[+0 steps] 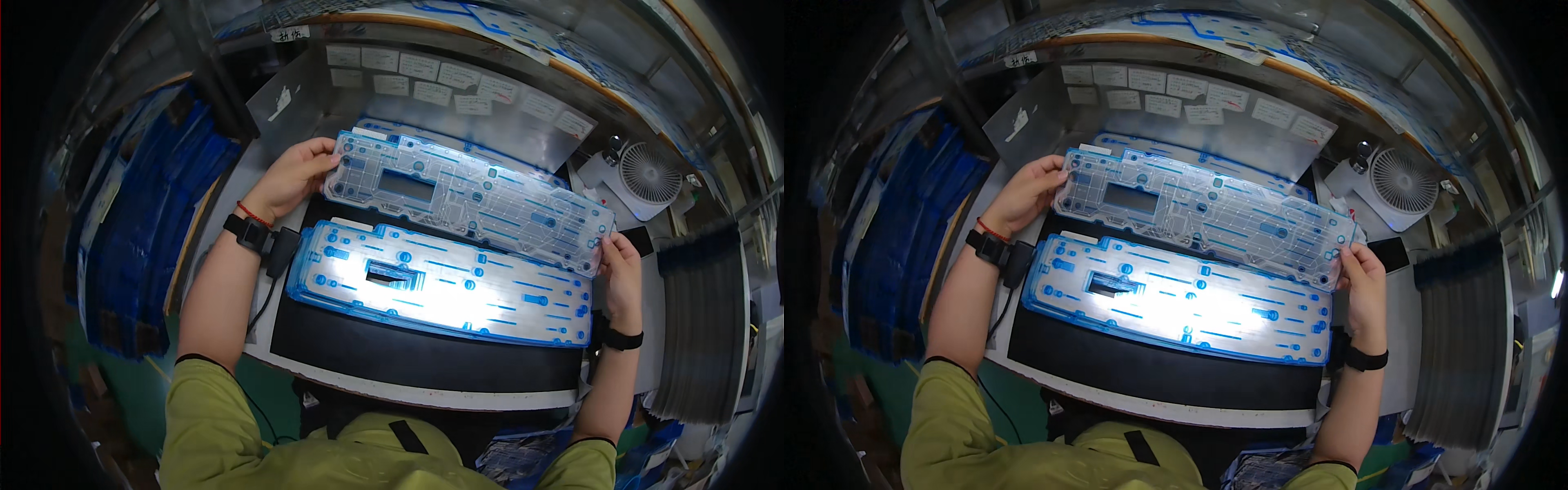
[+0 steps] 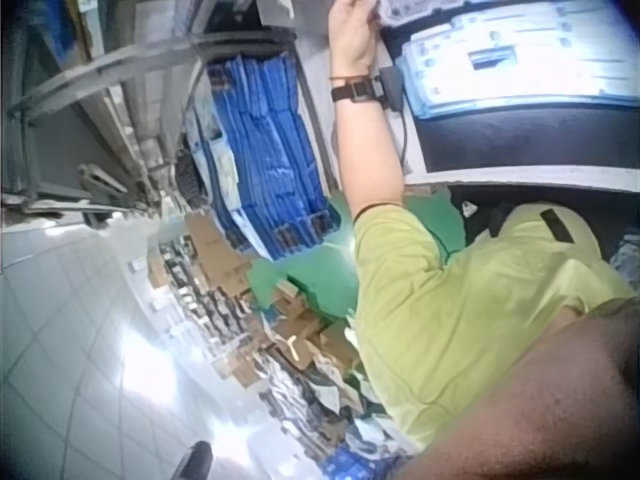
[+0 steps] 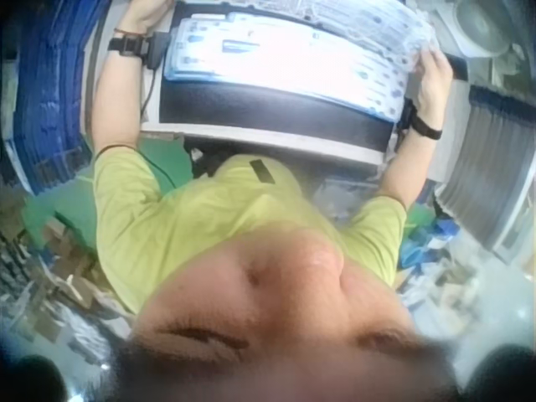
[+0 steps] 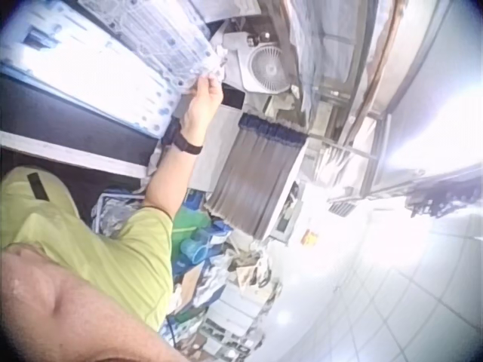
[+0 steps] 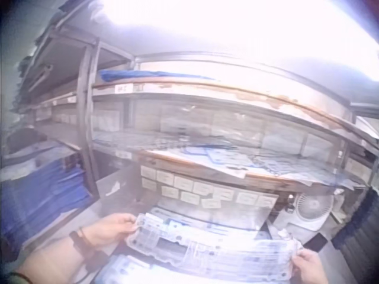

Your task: Marking clear plastic components with a red marker at an assembly station.

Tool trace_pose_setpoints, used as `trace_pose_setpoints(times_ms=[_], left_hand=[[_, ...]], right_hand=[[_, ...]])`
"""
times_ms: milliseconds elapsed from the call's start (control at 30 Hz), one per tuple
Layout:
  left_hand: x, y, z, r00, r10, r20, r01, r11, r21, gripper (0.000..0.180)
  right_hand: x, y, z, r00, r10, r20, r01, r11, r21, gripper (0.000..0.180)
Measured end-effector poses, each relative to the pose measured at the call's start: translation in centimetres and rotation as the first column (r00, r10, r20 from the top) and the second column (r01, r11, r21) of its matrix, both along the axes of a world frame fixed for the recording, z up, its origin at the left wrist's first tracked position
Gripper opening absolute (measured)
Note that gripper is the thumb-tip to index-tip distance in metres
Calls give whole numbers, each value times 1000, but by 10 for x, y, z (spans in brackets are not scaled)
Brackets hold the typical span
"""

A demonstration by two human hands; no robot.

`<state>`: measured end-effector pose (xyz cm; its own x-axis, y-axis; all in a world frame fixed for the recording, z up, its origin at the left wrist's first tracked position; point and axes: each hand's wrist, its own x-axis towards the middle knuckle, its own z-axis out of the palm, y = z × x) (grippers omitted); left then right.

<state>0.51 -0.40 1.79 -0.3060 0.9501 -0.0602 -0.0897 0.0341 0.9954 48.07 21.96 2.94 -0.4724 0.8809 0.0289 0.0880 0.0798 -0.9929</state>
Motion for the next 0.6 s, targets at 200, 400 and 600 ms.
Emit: trace_pose_setpoints(times_ms=[200, 400, 600], left_hand=[[-8, 5, -9, 975, 69, -213, -70, 998, 4, 19], [14, 5, -4, 784, 234, -575, -176, 972, 154, 15], [69, -2, 23, 746, 244, -619, -198, 970, 143, 13]], right_hand=[[-3, -2, 1, 1000, -1, 8, 1, 1000, 31, 15], [-7, -6, 3, 1000, 23, -3, -23, 999, 41, 16], [-8, -9, 3, 999, 18, -32, -17, 999, 32, 16]])
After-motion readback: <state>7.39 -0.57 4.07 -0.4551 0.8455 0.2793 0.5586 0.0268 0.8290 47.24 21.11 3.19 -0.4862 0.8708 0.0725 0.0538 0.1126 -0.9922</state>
